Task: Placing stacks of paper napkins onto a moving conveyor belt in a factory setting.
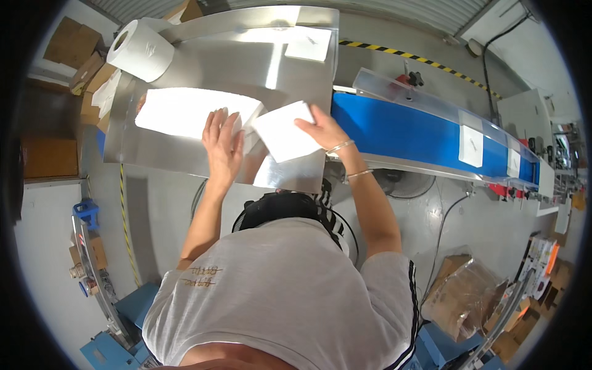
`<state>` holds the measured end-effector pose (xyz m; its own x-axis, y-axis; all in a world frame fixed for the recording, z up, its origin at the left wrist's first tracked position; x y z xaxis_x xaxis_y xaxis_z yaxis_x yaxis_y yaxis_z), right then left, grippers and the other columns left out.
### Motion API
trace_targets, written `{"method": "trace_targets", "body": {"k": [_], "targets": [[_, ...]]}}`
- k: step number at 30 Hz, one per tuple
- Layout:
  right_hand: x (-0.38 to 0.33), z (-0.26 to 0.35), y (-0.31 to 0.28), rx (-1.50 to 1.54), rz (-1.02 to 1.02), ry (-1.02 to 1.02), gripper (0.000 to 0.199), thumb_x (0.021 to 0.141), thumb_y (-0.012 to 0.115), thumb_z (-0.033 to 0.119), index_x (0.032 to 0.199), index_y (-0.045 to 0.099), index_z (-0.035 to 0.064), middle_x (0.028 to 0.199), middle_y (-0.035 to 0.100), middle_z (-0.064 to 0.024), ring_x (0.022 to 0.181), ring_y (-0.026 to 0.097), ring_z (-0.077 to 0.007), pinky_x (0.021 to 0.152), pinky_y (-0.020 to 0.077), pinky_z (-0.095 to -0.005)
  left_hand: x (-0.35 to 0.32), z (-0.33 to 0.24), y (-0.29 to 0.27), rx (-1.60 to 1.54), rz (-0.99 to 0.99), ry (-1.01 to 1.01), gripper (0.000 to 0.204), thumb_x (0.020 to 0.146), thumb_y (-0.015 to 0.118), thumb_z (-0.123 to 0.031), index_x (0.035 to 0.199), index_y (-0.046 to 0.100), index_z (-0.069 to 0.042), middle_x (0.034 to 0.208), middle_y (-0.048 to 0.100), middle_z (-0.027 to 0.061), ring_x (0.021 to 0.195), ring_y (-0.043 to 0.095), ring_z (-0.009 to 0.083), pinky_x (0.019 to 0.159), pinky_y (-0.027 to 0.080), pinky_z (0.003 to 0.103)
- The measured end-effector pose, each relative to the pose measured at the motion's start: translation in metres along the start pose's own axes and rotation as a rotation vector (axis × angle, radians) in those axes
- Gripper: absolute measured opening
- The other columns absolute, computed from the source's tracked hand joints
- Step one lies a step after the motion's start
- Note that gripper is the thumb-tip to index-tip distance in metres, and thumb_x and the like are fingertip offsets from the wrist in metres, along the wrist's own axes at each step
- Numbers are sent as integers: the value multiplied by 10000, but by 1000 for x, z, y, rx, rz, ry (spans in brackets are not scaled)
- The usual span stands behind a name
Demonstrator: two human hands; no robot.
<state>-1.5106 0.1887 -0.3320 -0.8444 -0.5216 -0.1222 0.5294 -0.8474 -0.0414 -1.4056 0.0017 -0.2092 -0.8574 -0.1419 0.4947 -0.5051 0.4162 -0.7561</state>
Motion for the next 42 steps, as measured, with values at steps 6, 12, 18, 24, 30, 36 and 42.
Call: {"method": "trace_targets", "body": {"k": [6, 12, 18, 24, 30, 36, 42], "targets": [[-72, -77, -205, -602, -674, 355, 444, 858, 604, 435, 1055, 558, 40, 976, 610, -181, 902, 570, -308, 741, 442, -340, 2, -2, -3, 26, -20, 33, 331, 767, 645, 14, 1087, 650, -70, 1268, 521, 118, 1214, 422, 360, 994, 348, 457], [-82, 38, -162, -1222, -812, 54, 642, 707, 754, 305, 1242, 494, 65, 1171, 562, -182, 1053, 528, -361, 870, 436, -465, -1, -6, -4, 58, -41, 63, 280, 757, 652, 8, 1015, 683, -97, 1278, 515, 99, 1225, 411, 349, 1013, 307, 478], [6, 77, 41, -416, 111, -361, 494, 770, 719, 170, 1219, 536, 73, 1271, 516, -97, 1133, 519, -281, 939, 432, -357, 1, -17, -2, 18, 40, 146, 274, 757, 619, 5, 999, 684, -104, 1345, 464, 136, 1297, 335, 380, 1051, 221, 516], [5, 6, 13, -13, 14, 44, 347, 898, 624, 238, 1134, 525, 4, 995, 613, -69, 903, 559, -120, 810, 470, -286, 5, 19, -4, 12, 18, 6, 369, 791, 624, -21, 1156, 612, -77, 1328, 481, 156, 1276, 373, 372, 1046, 290, 472], [-71, -53, -185, -572, -715, 325, 483, 839, 612, 474, 968, 551, 12, 858, 617, -213, 702, 580, -338, 650, 460, -389, 9, 12, -9, -34, -10, 38, 329, 772, 629, 31, 1084, 649, -71, 1271, 533, 108, 1210, 439, 353, 986, 373, 453], [-48, 46, -109, -1272, -559, -140, 623, 715, 766, 309, 1214, 513, 34, 1254, 507, -162, 1055, 538, -331, 865, 436, -405, 8, 13, -9, -27, -15, 22, 282, 762, 615, 43, 1009, 674, -78, 1295, 512, 117, 1263, 381, 362, 1037, 278, 481], [29, 72, 68, -437, 188, -387, 537, 750, 740, 185, 1229, 521, 80, 1246, 509, -119, 1152, 488, -295, 950, 406, -382, 11, 2, -4, -47, 98, 80, 261, 746, 644, -14, 993, 680, -89, 1388, 425, 137, 1348, 270, 379, 1090, 147, 513]]}}
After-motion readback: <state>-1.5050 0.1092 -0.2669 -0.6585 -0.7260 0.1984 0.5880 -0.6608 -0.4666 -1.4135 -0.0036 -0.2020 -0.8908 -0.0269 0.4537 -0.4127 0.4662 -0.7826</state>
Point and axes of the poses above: each hand's wrist, its own x-axis towards the middle knuckle, its own y-axis out of the palm, z = x × y, the point moved 10 cm from there along x, towards the middle knuckle
